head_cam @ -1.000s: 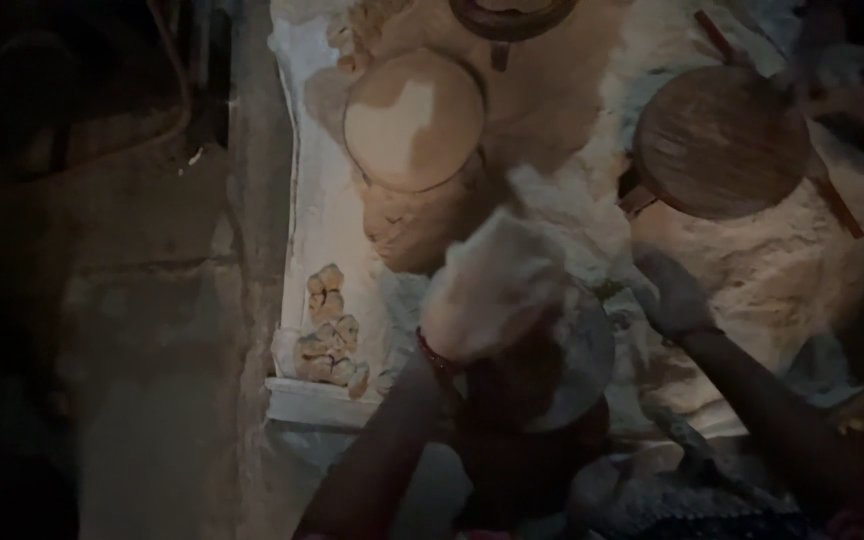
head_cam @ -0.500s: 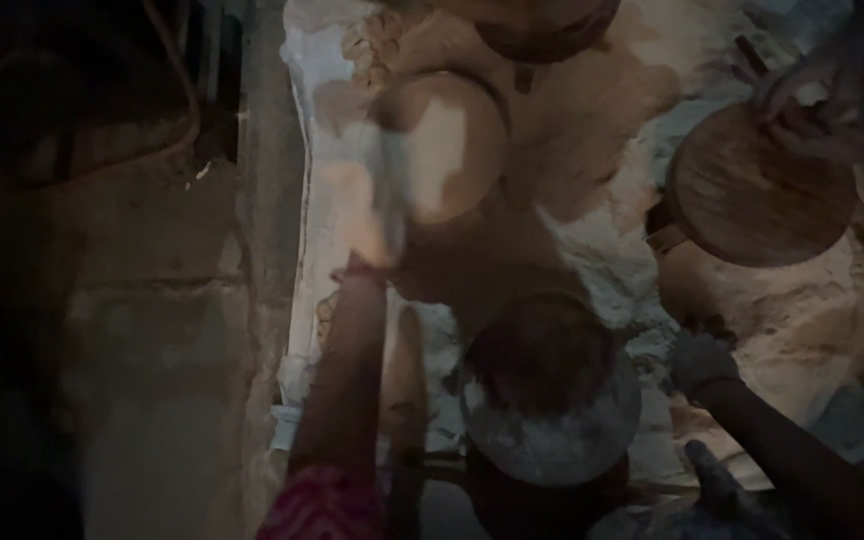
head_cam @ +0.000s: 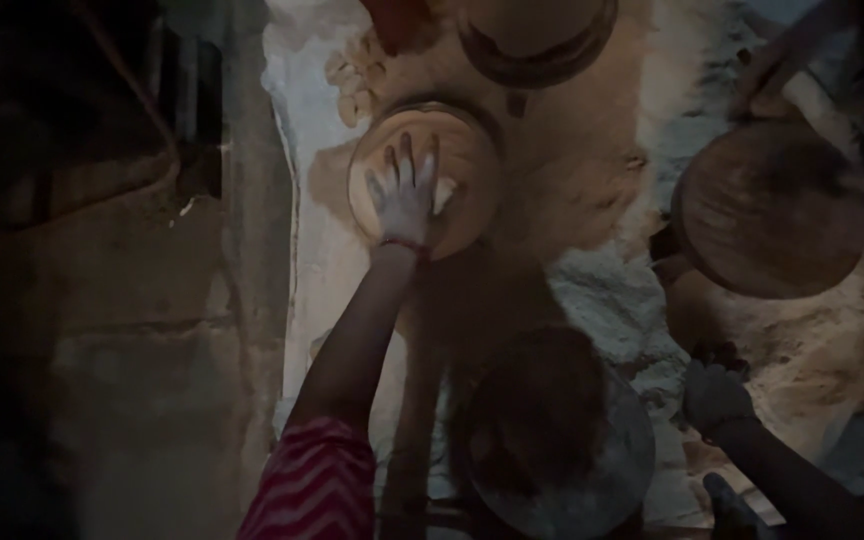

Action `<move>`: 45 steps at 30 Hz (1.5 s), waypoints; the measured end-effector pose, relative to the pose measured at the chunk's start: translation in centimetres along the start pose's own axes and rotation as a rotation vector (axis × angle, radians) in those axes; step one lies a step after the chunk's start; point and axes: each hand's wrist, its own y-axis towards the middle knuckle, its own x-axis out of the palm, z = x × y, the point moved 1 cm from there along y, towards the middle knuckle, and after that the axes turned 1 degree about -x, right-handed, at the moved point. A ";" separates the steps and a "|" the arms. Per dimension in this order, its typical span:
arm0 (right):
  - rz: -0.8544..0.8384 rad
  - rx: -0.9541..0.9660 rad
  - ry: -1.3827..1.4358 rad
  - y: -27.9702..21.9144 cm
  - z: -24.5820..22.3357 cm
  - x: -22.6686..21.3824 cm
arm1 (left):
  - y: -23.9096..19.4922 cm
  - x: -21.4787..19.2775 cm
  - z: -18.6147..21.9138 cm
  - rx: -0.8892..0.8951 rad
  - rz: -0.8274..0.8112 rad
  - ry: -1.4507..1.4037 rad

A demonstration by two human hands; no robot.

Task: The person rolls dough balls into flat circular discs using a rolling pin on a floured surface. They repeatedly flatten, flip, and dust the dough, then place the finished discs onto a nearby pile.

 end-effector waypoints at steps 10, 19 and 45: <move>-0.051 0.041 0.045 -0.3 0.4 1.2 | 3.5 1.2 3.4 -0.117 -0.044 0.002; 0.046 -0.064 -0.003 0.0 0.1 0.2 | -1.8 -0.2 0.9 -0.164 0.052 -0.038; -0.067 0.042 0.036 -0.3 1.0 1.5 | -3.4 8.1 -2.9 -0.309 0.626 -0.553</move>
